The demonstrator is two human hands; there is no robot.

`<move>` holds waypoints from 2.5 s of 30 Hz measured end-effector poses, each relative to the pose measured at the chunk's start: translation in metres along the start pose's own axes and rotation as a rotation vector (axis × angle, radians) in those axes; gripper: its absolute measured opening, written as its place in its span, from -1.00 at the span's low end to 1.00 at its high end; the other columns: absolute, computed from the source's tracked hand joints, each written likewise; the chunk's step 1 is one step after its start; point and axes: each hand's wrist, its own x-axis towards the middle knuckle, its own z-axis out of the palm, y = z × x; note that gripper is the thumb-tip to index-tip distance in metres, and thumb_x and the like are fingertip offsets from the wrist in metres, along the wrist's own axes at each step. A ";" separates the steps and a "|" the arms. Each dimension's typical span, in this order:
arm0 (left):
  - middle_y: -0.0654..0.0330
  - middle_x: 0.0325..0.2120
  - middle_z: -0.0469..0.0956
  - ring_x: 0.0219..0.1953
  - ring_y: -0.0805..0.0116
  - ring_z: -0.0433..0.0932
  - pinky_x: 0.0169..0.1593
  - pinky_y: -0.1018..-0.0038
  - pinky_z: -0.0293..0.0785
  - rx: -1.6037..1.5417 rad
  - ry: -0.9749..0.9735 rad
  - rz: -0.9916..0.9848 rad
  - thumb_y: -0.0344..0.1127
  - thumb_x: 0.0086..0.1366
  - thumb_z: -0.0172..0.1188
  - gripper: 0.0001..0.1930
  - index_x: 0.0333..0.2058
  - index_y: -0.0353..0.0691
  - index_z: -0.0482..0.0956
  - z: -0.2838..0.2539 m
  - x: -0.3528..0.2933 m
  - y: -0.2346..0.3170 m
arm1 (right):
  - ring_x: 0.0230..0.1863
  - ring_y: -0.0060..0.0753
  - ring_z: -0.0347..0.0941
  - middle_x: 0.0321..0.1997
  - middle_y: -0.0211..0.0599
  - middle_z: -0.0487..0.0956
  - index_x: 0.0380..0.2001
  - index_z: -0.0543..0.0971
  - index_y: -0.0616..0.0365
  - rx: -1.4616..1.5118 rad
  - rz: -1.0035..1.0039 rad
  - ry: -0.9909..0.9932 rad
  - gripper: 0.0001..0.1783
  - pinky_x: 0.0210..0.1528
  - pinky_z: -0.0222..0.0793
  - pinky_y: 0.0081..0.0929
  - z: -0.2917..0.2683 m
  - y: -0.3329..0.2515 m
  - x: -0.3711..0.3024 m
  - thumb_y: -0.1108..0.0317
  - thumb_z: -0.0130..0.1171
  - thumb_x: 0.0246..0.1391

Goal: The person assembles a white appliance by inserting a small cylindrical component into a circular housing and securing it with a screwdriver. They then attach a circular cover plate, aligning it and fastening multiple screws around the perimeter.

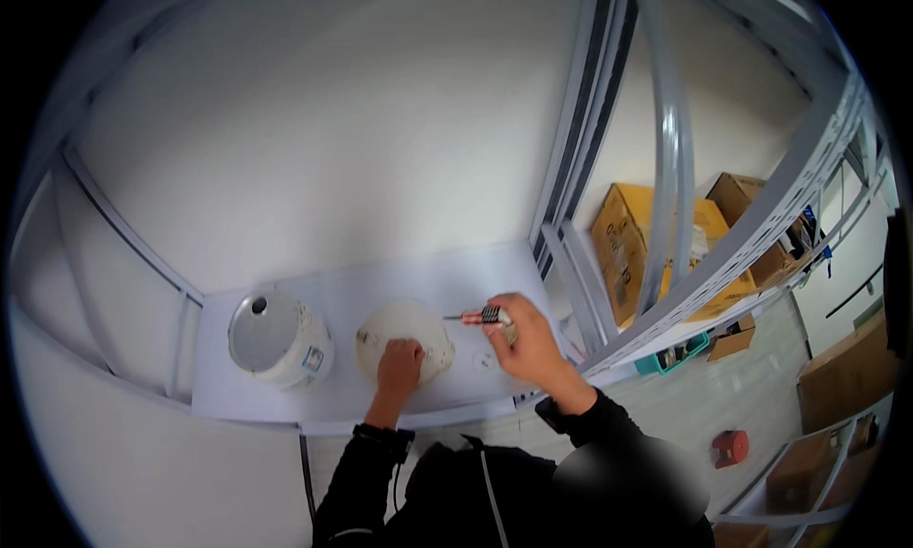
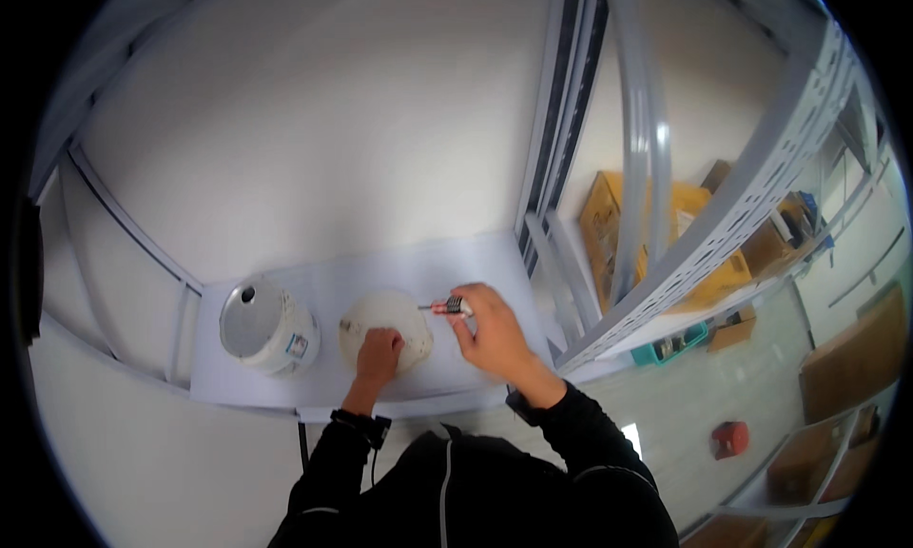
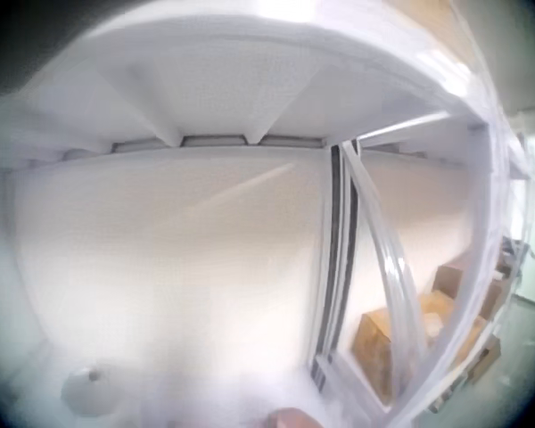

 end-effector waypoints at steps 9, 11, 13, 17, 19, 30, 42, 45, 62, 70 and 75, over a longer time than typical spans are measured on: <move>0.29 -0.29 0.65 -0.09 0.15 0.60 0.09 0.14 0.42 -0.064 0.073 0.170 -0.28 0.30 0.35 -0.91 -0.24 -0.05 0.66 -0.022 0.003 0.053 | -0.05 0.18 0.59 -0.04 0.08 0.61 0.06 0.52 0.26 0.016 0.020 0.056 -0.62 0.04 0.52 -0.17 -0.007 0.020 -0.016 0.43 0.34 0.21; 0.29 -0.27 0.65 -0.08 0.15 0.60 0.10 0.14 0.41 -0.102 0.045 0.208 -0.31 0.28 0.37 -0.89 -0.22 -0.05 0.66 -0.017 0.005 0.068 | -0.04 0.16 0.59 -0.04 0.08 0.61 0.07 0.52 0.26 0.013 0.019 0.067 -0.61 0.04 0.52 -0.18 -0.009 0.022 -0.019 0.44 0.35 0.21; 0.29 -0.26 0.66 -0.07 0.16 0.60 0.13 0.15 0.41 -0.107 -0.023 0.235 -0.32 0.27 0.38 -0.87 -0.20 -0.03 0.67 -0.009 0.008 0.082 | -0.05 0.20 0.58 -0.05 0.06 0.62 0.04 0.53 0.25 0.015 0.030 0.100 -0.63 0.03 0.51 -0.15 -0.013 0.020 -0.020 0.45 0.35 0.18; 0.30 -0.22 0.66 -0.02 0.19 0.59 0.20 0.16 0.37 -0.052 -0.097 0.309 -0.33 0.27 0.37 -0.84 -0.18 0.00 0.67 0.009 0.013 0.096 | -0.04 0.19 0.58 -0.05 0.03 0.63 0.02 0.55 0.24 0.005 0.051 0.133 -0.62 0.02 0.52 -0.16 -0.022 0.023 -0.028 0.47 0.37 0.15; 0.30 -0.20 0.67 0.01 0.20 0.59 0.27 0.14 0.33 -0.009 -0.140 0.341 -0.33 0.28 0.37 -0.83 -0.15 0.02 0.67 0.020 0.014 0.098 | -0.03 0.16 0.59 -0.02 0.03 0.63 0.06 0.54 0.24 -0.021 0.070 0.117 -0.60 0.04 0.52 -0.18 -0.029 0.022 -0.035 0.46 0.38 0.16; 0.25 -0.04 0.65 0.17 0.16 0.54 0.51 -0.05 0.08 0.032 -0.195 0.252 -0.37 0.26 0.32 -0.69 -0.01 0.01 0.65 0.042 0.019 0.099 | 0.01 0.17 0.59 0.03 0.02 0.63 0.07 0.56 0.24 -0.061 0.089 0.117 -0.56 0.09 0.51 -0.18 -0.047 0.025 -0.059 0.49 0.42 0.12; 0.06 0.40 0.35 0.50 -0.05 0.20 0.55 -0.15 -0.01 0.141 -0.131 0.048 -0.25 0.10 0.44 -0.26 0.30 -0.09 0.45 -0.013 -0.017 0.079 | -0.12 -0.08 0.62 -0.10 -0.06 0.65 0.13 0.52 0.25 0.024 0.134 0.319 -0.51 -0.03 0.52 -0.25 -0.034 0.024 -0.060 0.42 0.43 0.17; 0.07 0.46 0.28 0.53 -0.05 0.16 0.56 -0.17 -0.04 0.178 -0.151 0.001 -0.25 0.11 0.45 -0.17 0.40 -0.06 0.38 -0.013 -0.031 0.067 | -0.17 -0.26 0.61 -0.14 -0.11 0.63 0.21 0.44 0.29 0.262 0.249 0.351 -0.46 -0.08 0.52 -0.31 -0.022 0.024 -0.065 0.39 0.38 0.24; 0.25 0.42 0.43 0.45 -0.03 0.37 0.43 0.01 0.34 -0.002 -0.096 0.118 -0.44 0.34 0.27 -0.39 0.35 0.14 0.51 -0.060 -0.044 0.006 | -0.27 -0.34 0.46 -0.20 -0.21 0.50 0.07 0.47 0.18 0.195 0.344 0.377 -0.48 -0.16 0.44 -0.41 0.018 -0.031 -0.077 0.56 0.30 -0.01; 0.09 -0.05 0.70 -0.02 0.35 0.65 0.06 0.38 0.56 -0.700 -0.046 -0.013 -0.43 0.42 0.25 -0.55 0.26 -0.29 0.54 -0.124 -0.058 -0.005 | -0.16 -0.03 0.56 -0.03 -0.13 0.52 0.09 0.53 0.10 0.069 0.434 0.083 -0.49 -0.12 0.52 -0.24 0.090 -0.071 -0.084 0.52 0.29 0.02; 0.27 -0.18 0.64 -0.19 0.52 0.54 -0.07 0.45 0.52 -0.975 -0.066 -0.023 -0.42 0.41 0.28 -0.63 0.16 -0.30 0.56 -0.159 -0.085 -0.015 | -0.05 -0.05 0.60 0.07 -0.12 0.56 0.14 0.54 0.10 0.054 0.373 0.010 -0.46 -0.09 0.56 -0.27 0.126 -0.109 -0.081 0.34 0.47 0.09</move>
